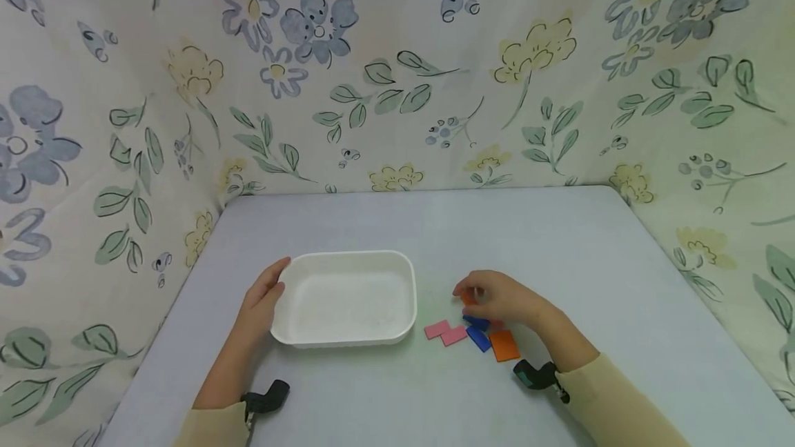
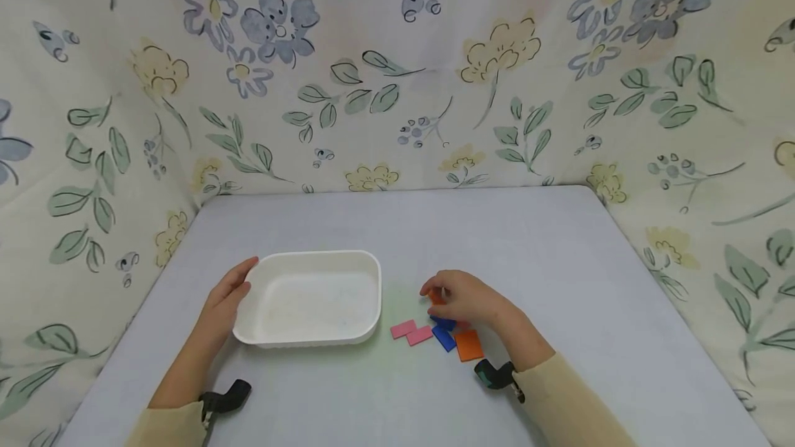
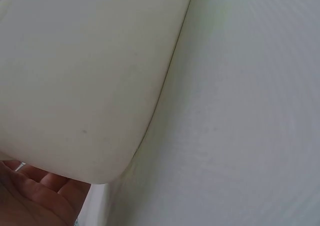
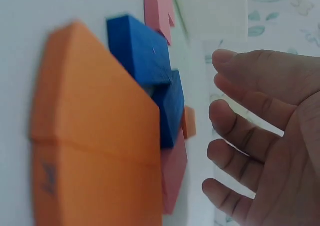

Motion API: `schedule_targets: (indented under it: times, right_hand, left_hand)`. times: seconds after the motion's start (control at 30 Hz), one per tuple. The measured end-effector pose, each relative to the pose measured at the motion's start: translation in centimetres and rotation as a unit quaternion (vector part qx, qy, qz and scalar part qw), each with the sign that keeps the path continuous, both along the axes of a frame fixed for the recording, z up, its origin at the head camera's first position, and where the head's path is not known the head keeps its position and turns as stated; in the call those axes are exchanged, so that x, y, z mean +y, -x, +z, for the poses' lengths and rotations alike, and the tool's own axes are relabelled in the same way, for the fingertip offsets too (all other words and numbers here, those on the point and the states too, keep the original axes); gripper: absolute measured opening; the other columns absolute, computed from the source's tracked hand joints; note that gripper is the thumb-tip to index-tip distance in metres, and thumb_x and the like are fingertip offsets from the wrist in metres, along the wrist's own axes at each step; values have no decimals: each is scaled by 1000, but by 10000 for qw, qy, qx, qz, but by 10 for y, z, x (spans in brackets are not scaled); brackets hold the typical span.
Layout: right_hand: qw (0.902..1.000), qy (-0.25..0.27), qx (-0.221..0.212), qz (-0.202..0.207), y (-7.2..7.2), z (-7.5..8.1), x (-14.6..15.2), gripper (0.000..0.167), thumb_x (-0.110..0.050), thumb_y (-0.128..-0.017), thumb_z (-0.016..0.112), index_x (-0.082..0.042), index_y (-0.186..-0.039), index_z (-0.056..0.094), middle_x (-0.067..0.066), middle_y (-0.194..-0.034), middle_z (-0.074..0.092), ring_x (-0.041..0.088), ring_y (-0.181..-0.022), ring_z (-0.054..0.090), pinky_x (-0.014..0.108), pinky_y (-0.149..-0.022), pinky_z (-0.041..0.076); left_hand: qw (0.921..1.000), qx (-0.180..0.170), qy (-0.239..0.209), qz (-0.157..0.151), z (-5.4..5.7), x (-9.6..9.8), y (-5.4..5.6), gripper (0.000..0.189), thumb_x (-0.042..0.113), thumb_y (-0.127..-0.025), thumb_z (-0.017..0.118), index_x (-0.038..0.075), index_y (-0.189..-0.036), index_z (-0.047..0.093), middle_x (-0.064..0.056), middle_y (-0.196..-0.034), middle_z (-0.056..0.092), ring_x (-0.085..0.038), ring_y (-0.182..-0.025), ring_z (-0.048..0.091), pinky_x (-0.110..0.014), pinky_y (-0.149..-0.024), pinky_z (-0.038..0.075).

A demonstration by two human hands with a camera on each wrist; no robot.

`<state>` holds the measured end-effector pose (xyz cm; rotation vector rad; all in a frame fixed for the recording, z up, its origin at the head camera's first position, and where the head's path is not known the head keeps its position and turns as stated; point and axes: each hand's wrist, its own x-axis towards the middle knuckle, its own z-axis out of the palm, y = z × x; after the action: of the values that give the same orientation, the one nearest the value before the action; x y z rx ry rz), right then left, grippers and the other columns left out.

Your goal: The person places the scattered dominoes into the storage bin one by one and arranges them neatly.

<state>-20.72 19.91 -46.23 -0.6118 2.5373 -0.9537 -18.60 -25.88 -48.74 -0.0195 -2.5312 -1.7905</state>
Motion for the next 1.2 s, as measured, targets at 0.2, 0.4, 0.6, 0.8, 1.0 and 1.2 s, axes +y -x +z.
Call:
schedule_targets:
  times: [0.2,0.4,0.6,0.8,1.0,1.2]
  right_hand:
    - [9968,-310,730,61,-16,-1,-14,15,-29,-89,77,-20,-100,71,-9,-79,56,12,-77,53,27,-64,50]
    - [9901,-677,1224,-117,-36,3,-30,15,-34,-93,71,-26,-82,67,-17,-68,54,5,-65,50,26,-58,45]
    - [9836,-824,1520,-522,-48,-8,-47,31,-50,-87,74,-20,-79,67,-17,-60,51,4,-57,47,25,-50,42]
    - [9619,-1283,2316,-685,-52,-16,-61,44,-57,-76,80,-17,-74,61,-11,-62,45,8,-57,42,27,-49,38]
    - [9508,-1501,2642,-604,-56,-15,-68,36,-39,-75,84,-19,-71,54,-10,-62,41,9,-58,39,26,-49,35]
    - [9463,-1447,2833,-573,-57,-17,-71,27,-29,-75,80,-19,-71,55,-10,-63,40,8,-58,38,24,-49,34]
  left_hand:
    - [9999,-36,-9,100,0,2,-2,47,7,-107,37,9,-154,37,-11,-158,36,-30,-145,33,-49,-116,28]
    - [9999,92,48,11,3,3,-4,46,4,-106,37,6,-153,38,-14,-157,37,-34,-143,37,-43,-114,31]
    - [9997,236,100,8,3,4,-5,46,3,-106,38,4,-152,40,-16,-156,39,-35,-141,38,-46,-114,32]
    - [9997,153,114,136,2,4,-4,45,3,-106,37,5,-150,42,-16,-156,39,-36,-141,38,-53,-114,30]
    - [9996,203,165,77,2,4,-6,44,2,-106,37,5,-149,43,-17,-155,40,-37,-139,42,-41,-111,38]
    - [9997,205,134,70,2,4,-6,43,4,-106,39,6,-148,45,-17,-153,42,-37,-134,47,-27,-103,44]
